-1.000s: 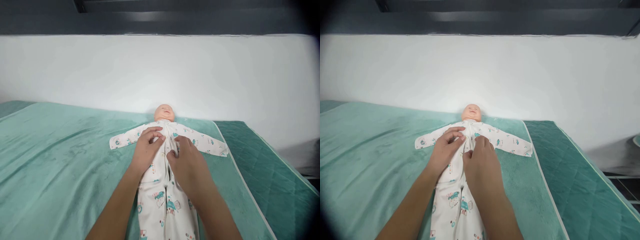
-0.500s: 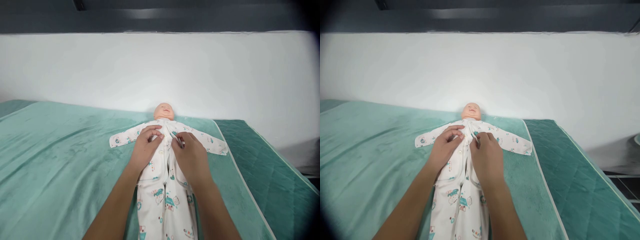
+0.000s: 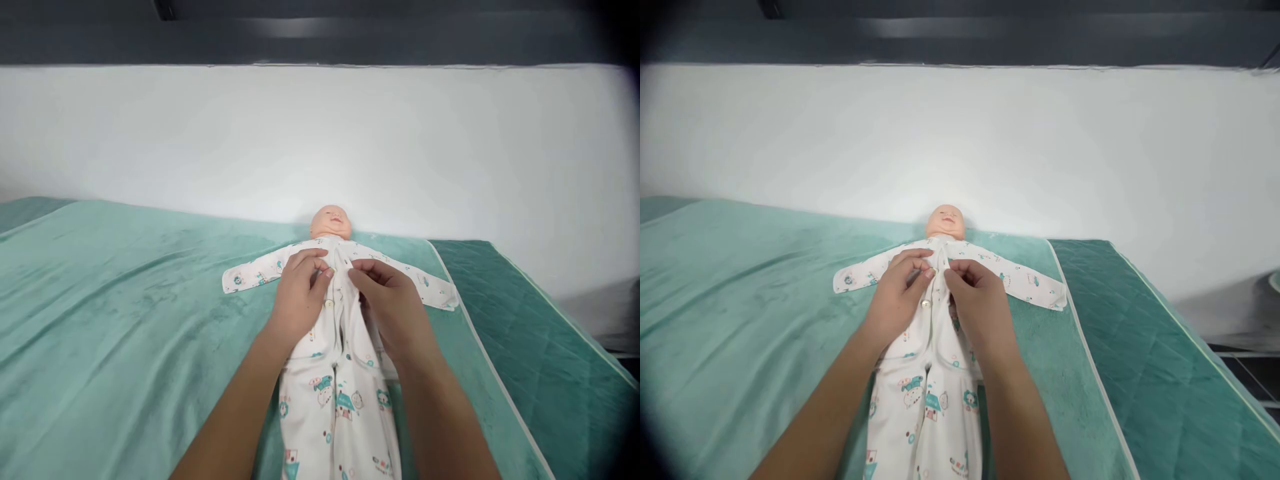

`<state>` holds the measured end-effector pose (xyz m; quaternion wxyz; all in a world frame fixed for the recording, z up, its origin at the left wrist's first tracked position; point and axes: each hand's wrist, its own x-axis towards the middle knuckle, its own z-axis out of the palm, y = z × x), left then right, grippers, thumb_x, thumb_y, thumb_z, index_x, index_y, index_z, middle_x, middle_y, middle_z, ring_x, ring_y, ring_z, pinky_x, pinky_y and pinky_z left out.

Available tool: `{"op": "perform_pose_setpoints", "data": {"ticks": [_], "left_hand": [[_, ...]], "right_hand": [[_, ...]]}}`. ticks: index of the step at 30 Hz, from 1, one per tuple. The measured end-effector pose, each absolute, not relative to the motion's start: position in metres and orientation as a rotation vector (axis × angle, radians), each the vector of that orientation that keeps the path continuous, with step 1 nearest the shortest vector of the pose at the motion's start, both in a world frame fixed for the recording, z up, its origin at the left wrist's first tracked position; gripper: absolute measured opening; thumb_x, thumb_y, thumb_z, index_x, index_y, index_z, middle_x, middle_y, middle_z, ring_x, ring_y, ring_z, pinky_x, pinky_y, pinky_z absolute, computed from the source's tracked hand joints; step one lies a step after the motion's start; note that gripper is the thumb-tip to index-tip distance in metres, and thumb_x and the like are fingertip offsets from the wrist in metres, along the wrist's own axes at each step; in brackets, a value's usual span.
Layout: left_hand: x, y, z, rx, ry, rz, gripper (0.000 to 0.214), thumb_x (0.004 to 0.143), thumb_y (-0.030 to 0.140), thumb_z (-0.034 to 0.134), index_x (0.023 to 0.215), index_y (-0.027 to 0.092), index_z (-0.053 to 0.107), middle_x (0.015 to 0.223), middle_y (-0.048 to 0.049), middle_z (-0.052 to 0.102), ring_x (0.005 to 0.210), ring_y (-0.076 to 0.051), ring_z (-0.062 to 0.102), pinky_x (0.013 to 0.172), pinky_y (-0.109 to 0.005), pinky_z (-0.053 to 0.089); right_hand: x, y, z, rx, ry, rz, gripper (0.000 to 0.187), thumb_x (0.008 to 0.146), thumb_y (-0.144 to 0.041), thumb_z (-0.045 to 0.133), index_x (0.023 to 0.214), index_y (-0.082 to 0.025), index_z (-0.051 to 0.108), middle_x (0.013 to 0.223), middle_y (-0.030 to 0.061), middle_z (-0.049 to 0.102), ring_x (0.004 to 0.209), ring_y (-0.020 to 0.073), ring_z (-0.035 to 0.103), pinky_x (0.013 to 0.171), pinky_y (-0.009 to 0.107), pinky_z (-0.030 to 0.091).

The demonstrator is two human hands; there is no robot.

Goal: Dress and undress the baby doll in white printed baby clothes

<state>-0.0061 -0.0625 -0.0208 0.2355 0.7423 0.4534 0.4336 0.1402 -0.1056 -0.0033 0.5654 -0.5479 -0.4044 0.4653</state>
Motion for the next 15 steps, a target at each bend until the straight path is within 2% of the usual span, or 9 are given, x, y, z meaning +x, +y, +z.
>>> {"op": "perform_pose_setpoints", "data": {"ticks": [7, 15], "left_hand": [[-0.002, -0.067, -0.014, 1.796, 1.203, 1.226, 0.014, 0.093, 0.023, 0.052, 0.082, 0.022, 0.060, 0.124, -0.0028, 0.062, 0.116, -0.019, 0.057, 0.100, -0.037, 0.044], [0.005, -0.072, -0.015, 1.818, 1.253, 1.265, 0.012, 0.092, 0.024, 0.054, 0.084, 0.023, 0.062, 0.123, -0.0025, 0.062, 0.123, -0.018, 0.051, 0.108, -0.038, 0.039]], "right_hand": [[0.124, -0.106, -0.007, -1.391, -0.983, 1.012, 0.023, 0.080, -0.038, 0.067, 0.096, -0.022, 0.069, 0.068, -0.0040, 0.057, 0.051, 0.0080, 0.045, 0.046, 0.019, 0.037], [0.127, -0.117, -0.023, -1.316, -0.920, 0.953, 0.025, 0.082, -0.038, 0.068, 0.101, -0.021, 0.070, 0.078, -0.0017, 0.058, 0.057, 0.0071, 0.047, 0.051, 0.019, 0.042]]}}
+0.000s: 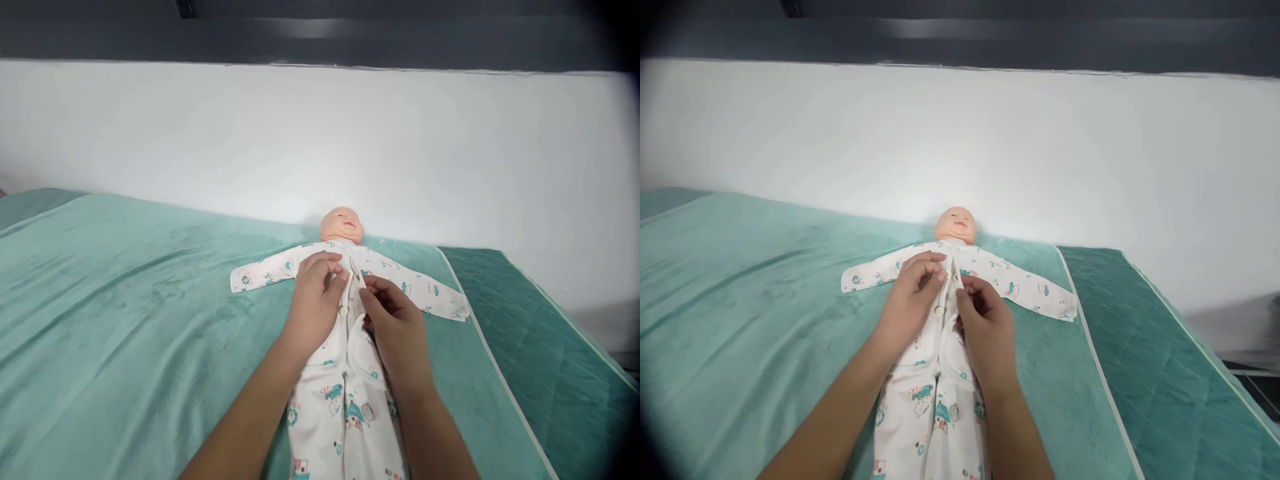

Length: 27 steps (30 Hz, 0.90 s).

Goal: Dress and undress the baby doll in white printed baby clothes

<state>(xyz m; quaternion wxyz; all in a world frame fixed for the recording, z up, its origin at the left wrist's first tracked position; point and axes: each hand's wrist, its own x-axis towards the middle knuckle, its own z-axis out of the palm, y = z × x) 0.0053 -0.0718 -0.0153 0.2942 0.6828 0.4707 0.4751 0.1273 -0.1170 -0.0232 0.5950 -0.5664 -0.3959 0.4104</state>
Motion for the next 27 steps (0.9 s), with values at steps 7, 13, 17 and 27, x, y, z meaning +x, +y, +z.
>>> {"op": "perform_pose_setpoints", "data": {"ticks": [7, 13, 17, 27], "left_hand": [[0.0032, -0.0671, -0.0235, 1.975, 1.242, 1.256, 0.013, 0.093, 0.024, 0.054, 0.082, 0.022, 0.061, 0.123, -0.0043, 0.063, 0.125, -0.020, 0.050, 0.109, -0.040, 0.039], [-0.0012, -0.0659, -0.0238, 2.022, 1.206, 1.244, 0.011, 0.093, 0.023, 0.054, 0.085, 0.022, 0.062, 0.126, -0.0030, 0.062, 0.126, -0.019, 0.049, 0.110, -0.039, 0.038], [-0.0024, -0.0663, -0.0237, 2.019, 1.201, 1.222, 0.012, 0.093, 0.023, 0.053, 0.085, 0.023, 0.062, 0.128, -0.0029, 0.061, 0.126, -0.019, 0.050, 0.110, -0.039, 0.038], [-0.0022, -0.0685, -0.0213, 2.016, 1.202, 1.135, 0.018, 0.095, 0.025, 0.048, 0.084, 0.023, 0.062, 0.132, -0.0038, 0.059, 0.128, -0.020, 0.050, 0.111, -0.042, 0.038]], "right_hand": [[0.1276, -0.1205, -0.0271, -1.291, -0.938, 0.972, 0.030, 0.083, -0.038, 0.068, 0.109, -0.022, 0.071, 0.080, -0.0010, 0.060, 0.059, 0.0081, 0.048, 0.055, 0.021, 0.044], [0.1288, -0.1176, -0.0276, -1.278, -0.995, 1.011, 0.031, 0.084, -0.037, 0.068, 0.112, -0.023, 0.069, 0.083, -0.0013, 0.059, 0.063, 0.0084, 0.049, 0.057, 0.021, 0.045], [0.1317, -0.1160, -0.0287, -1.280, -1.049, 1.044, 0.034, 0.084, -0.038, 0.068, 0.114, -0.024, 0.066, 0.084, -0.0013, 0.059, 0.067, 0.0100, 0.051, 0.057, 0.021, 0.045], [0.1271, -0.1158, -0.0268, -1.349, -1.243, 0.907, 0.039, 0.082, -0.034, 0.067, 0.118, -0.022, 0.056, 0.086, -0.0004, 0.063, 0.071, 0.0128, 0.057, 0.065, 0.025, 0.047]]}}
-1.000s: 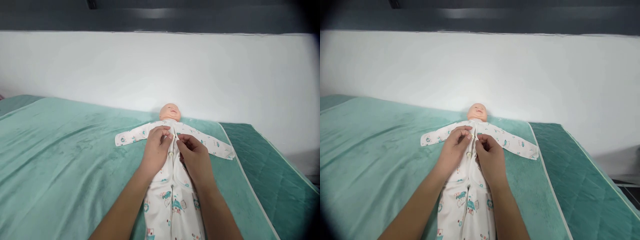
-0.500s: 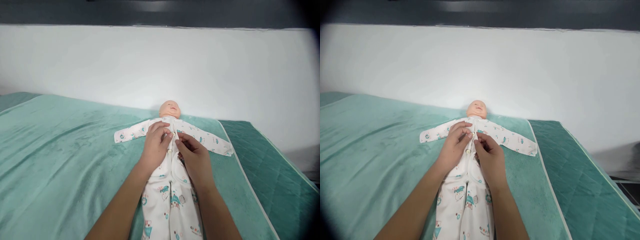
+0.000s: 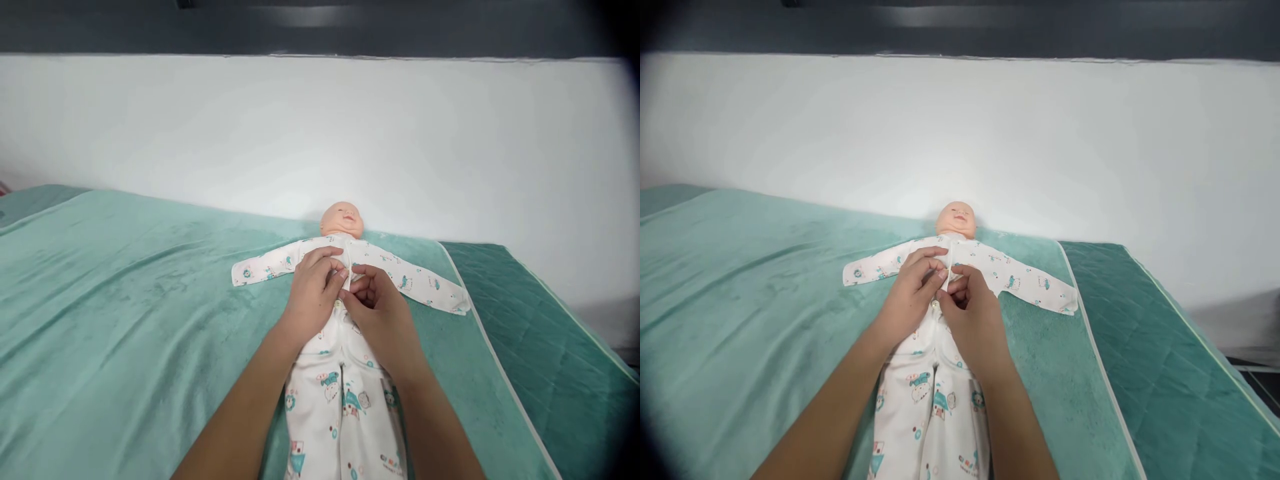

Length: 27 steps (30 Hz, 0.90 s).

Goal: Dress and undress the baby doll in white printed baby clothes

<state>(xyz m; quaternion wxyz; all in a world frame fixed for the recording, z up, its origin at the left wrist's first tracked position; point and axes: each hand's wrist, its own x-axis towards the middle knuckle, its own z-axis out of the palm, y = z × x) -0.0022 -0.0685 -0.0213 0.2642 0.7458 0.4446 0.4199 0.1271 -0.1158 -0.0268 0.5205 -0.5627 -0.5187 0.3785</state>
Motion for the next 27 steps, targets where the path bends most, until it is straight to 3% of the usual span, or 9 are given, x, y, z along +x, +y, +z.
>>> {"op": "perform_pose_setpoints", "data": {"ticks": [3, 7, 13, 22, 27], "left_hand": [[-0.003, -0.068, -0.021, 2.036, 1.189, 1.127, 0.022, 0.097, 0.027, 0.045, 0.084, 0.022, 0.062, 0.131, -0.0049, 0.059, 0.128, -0.020, 0.050, 0.111, -0.042, 0.038], [-0.003, -0.067, -0.019, 2.005, 1.234, 1.113, 0.016, 0.093, 0.030, 0.052, 0.084, 0.022, 0.063, 0.133, -0.0053, 0.058, 0.128, -0.021, 0.050, 0.111, -0.043, 0.038], [-0.001, -0.069, -0.017, 1.933, 1.268, 1.109, 0.013, 0.084, 0.016, 0.056, 0.076, 0.023, 0.063, 0.134, -0.0017, 0.058, 0.128, -0.021, 0.051, 0.110, -0.042, 0.040], [-0.006, -0.068, -0.016, 1.917, 1.206, 1.136, 0.013, 0.090, 0.022, 0.053, 0.080, 0.023, 0.061, 0.133, -0.0019, 0.060, 0.127, -0.021, 0.052, 0.109, -0.043, 0.040], [-0.012, -0.071, -0.015, 1.893, 1.201, 1.106, 0.012, 0.090, 0.026, 0.055, 0.081, 0.023, 0.062, 0.137, -0.0016, 0.057, 0.127, -0.022, 0.052, 0.096, -0.038, 0.049]], "right_hand": [[0.124, -0.116, -0.023, -1.403, -1.295, 0.891, 0.037, 0.082, -0.033, 0.065, 0.116, -0.023, 0.054, 0.084, -0.0011, 0.063, 0.069, 0.0135, 0.057, 0.063, 0.025, 0.047], [0.119, -0.116, -0.023, -1.458, -1.325, 0.805, 0.030, 0.084, -0.033, 0.060, 0.112, -0.023, 0.056, 0.080, -0.0016, 0.062, 0.066, 0.0137, 0.057, 0.059, 0.025, 0.046], [0.115, -0.117, -0.023, -1.485, -1.402, 0.744, 0.031, 0.086, -0.028, 0.055, 0.117, -0.027, 0.057, 0.078, -0.0040, 0.063, 0.069, 0.0139, 0.060, 0.065, 0.027, 0.047], [0.113, -0.118, -0.021, -1.542, -1.395, 0.682, 0.036, 0.085, -0.032, 0.058, 0.120, -0.026, 0.056, 0.079, -0.0026, 0.063, 0.070, 0.0151, 0.060, 0.065, 0.028, 0.048], [0.114, -0.125, -0.017, -1.689, -1.478, 0.554, 0.031, 0.084, -0.031, 0.056, 0.114, -0.023, 0.052, 0.085, -0.0002, 0.063, 0.068, 0.0158, 0.058, 0.059, 0.027, 0.041]]}}
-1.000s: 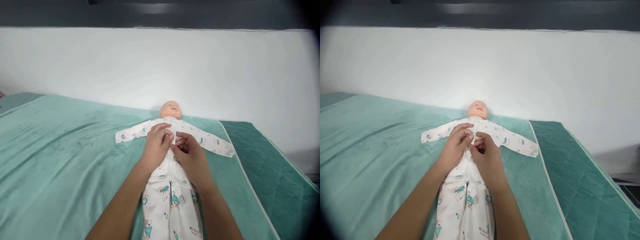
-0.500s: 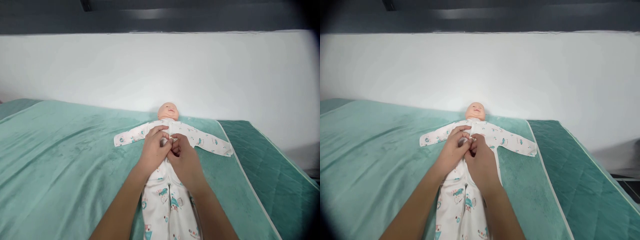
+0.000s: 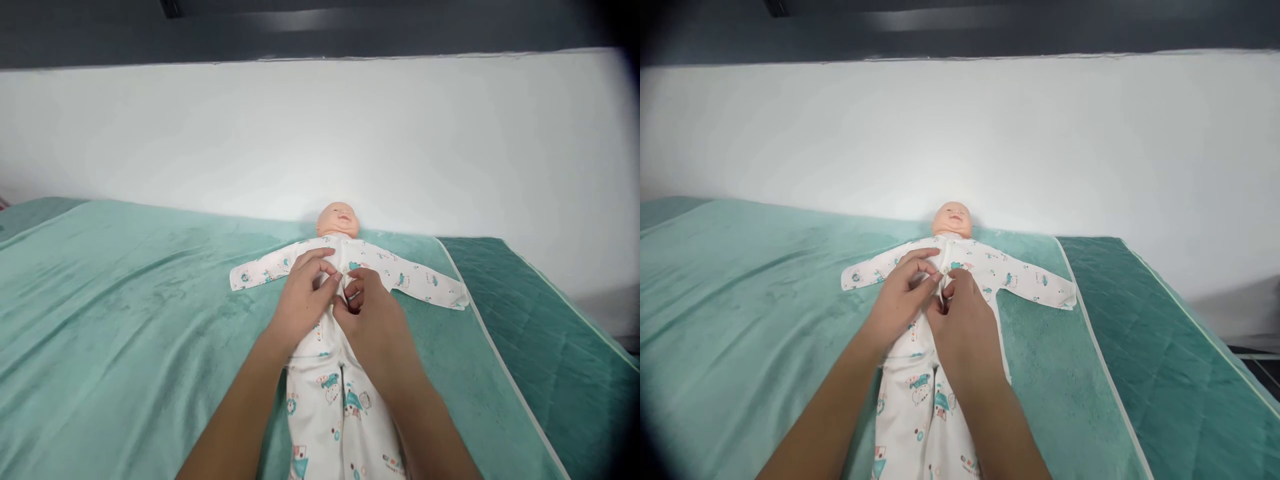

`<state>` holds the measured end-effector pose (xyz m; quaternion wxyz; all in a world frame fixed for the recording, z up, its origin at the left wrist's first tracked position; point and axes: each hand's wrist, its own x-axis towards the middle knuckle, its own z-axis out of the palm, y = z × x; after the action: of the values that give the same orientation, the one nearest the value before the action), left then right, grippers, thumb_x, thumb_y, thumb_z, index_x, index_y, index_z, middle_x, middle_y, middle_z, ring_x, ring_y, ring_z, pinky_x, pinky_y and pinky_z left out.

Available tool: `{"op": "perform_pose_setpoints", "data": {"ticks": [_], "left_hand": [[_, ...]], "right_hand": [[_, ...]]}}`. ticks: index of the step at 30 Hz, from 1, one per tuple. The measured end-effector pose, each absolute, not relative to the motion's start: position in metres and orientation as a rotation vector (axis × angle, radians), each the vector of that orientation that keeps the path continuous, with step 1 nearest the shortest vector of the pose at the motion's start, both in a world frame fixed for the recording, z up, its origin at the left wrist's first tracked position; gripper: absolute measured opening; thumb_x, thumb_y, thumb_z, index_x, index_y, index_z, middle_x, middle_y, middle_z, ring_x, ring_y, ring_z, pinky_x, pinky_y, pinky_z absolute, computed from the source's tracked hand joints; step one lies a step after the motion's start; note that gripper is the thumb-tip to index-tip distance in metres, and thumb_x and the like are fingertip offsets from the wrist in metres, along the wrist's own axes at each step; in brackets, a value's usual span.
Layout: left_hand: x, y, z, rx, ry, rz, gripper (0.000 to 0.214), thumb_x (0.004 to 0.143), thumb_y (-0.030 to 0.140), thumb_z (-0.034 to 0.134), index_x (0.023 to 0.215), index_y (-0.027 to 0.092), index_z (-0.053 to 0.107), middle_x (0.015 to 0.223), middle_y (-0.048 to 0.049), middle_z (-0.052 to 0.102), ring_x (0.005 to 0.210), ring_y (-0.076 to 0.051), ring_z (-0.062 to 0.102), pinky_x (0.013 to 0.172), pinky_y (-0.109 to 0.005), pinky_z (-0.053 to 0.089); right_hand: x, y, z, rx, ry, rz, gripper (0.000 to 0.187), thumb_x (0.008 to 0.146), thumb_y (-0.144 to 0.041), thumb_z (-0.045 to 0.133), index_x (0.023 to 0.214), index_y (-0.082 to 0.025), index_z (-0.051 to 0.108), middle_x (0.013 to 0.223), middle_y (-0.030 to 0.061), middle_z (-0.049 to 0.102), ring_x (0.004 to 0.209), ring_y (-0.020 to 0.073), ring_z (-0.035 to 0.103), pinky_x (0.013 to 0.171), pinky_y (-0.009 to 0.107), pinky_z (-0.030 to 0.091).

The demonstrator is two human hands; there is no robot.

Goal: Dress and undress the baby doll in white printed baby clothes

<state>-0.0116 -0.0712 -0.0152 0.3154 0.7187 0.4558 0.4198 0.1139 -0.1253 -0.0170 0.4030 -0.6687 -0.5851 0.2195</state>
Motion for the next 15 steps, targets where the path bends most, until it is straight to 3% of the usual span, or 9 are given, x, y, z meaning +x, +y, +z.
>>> {"op": "perform_pose_setpoints", "data": {"ticks": [4, 10, 15], "left_hand": [[-0.024, -0.075, -0.010, 1.911, 1.155, 0.962, 0.018, 0.091, 0.034, 0.056, 0.079, 0.024, 0.065, 0.144, 0.0009, 0.051, 0.128, -0.025, 0.052, 0.088, -0.037, 0.052], [-0.043, -0.074, -0.005, 2.087, 0.983, 0.734, 0.008, 0.086, 0.033, 0.064, 0.084, 0.027, 0.069, 0.157, 0.0050, 0.037, 0.145, -0.029, 0.034, 0.101, -0.043, 0.050], [-0.044, -0.072, -0.007, 2.122, 0.948, 0.699, 0.004, 0.084, 0.028, 0.066, 0.081, 0.027, 0.069, 0.157, 0.0066, 0.036, 0.150, -0.028, 0.025, 0.107, -0.046, 0.045]], "right_hand": [[0.118, -0.136, -0.010, -1.854, -1.653, 0.448, 0.005, 0.086, -0.025, 0.052, 0.085, -0.022, 0.048, 0.079, -0.0003, 0.058, 0.063, 0.0150, 0.050, 0.055, 0.026, 0.032], [0.120, -0.146, -0.003, -1.998, -1.873, 0.406, 0.011, 0.087, -0.021, 0.050, 0.078, -0.022, 0.043, 0.078, -0.0005, 0.056, 0.057, 0.0135, 0.039, 0.053, 0.027, 0.023], [0.116, -0.146, -0.006, -2.019, -1.890, 0.356, 0.014, 0.090, -0.024, 0.048, 0.077, -0.021, 0.042, 0.076, 0.0000, 0.054, 0.056, 0.0129, 0.036, 0.053, 0.027, 0.019]]}}
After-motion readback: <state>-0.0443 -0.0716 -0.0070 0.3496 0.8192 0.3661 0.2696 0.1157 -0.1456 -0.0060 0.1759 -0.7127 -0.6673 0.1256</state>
